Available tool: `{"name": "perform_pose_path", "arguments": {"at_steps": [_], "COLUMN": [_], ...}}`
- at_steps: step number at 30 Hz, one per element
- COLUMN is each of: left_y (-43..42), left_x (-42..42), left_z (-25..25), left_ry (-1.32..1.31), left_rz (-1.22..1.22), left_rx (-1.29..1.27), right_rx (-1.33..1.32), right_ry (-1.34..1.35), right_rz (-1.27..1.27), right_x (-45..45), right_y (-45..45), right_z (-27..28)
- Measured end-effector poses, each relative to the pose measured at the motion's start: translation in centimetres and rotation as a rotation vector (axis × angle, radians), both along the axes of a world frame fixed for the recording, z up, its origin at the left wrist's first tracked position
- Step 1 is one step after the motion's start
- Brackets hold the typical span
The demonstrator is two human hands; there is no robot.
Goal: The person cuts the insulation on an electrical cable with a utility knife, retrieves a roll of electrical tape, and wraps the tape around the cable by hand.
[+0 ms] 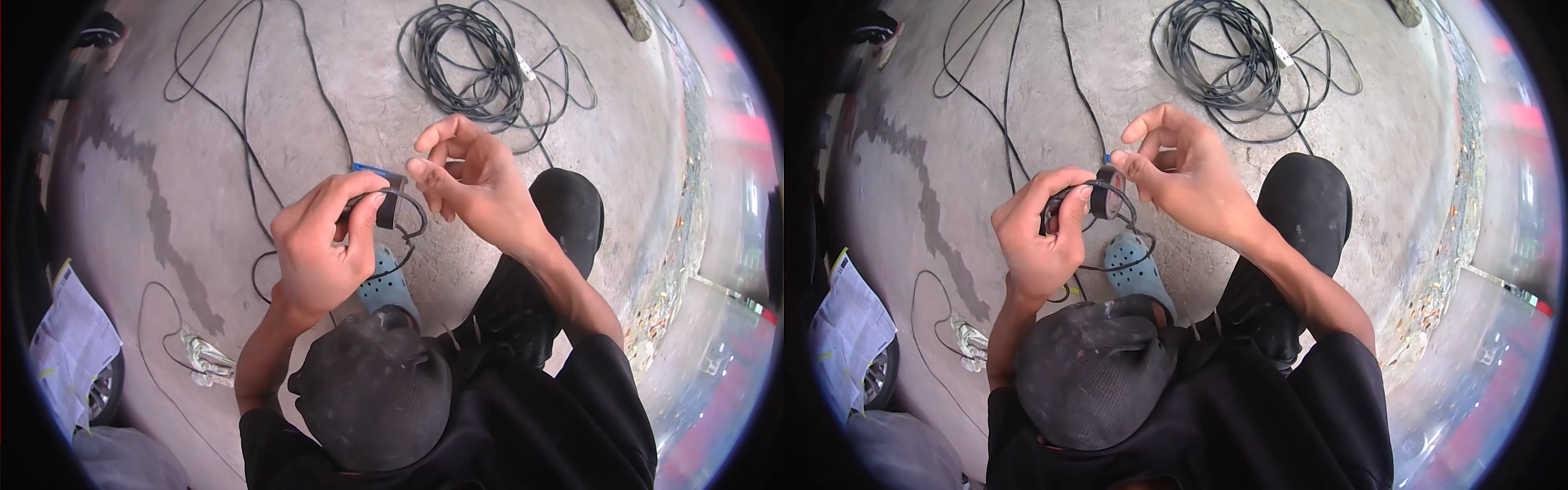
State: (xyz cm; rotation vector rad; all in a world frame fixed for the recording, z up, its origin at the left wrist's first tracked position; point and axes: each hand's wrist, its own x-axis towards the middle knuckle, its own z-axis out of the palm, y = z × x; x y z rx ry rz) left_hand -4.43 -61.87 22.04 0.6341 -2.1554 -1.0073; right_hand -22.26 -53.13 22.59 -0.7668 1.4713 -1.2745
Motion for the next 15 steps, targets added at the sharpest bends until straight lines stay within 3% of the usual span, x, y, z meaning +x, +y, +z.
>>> {"name": "perform_pose_path", "arguments": {"at_steps": [2, 6, 12, 15], "left_y": [-0.4, -0.7, -1.2, -2.0], "left_x": [-0.1, -0.3, -0.4, -0.2], "left_z": [-0.3, -0.7, 0.6, 0.7], "left_ry": [-0.006, 0.007, -0.039, -0.055], "left_rz": [0.027, -0.006, -0.092, -0.135], "left_rx": [0.144, 0.418, 0.721, 0.853], "right_rx": [-0.204, -0.419, -0.562, -0.550], "right_ry": [0.101, 0.868, 1.321, 1.397], "right_rz": [0.023, 0.119, 0.074, 0.002], "right_x": [0.3, 0.9, -0.3, -0.4], "right_y": [0.6, 1.1, 1.1, 1.2], "right_z": [-0.5, -0.4, -1.7, -1.7]}}
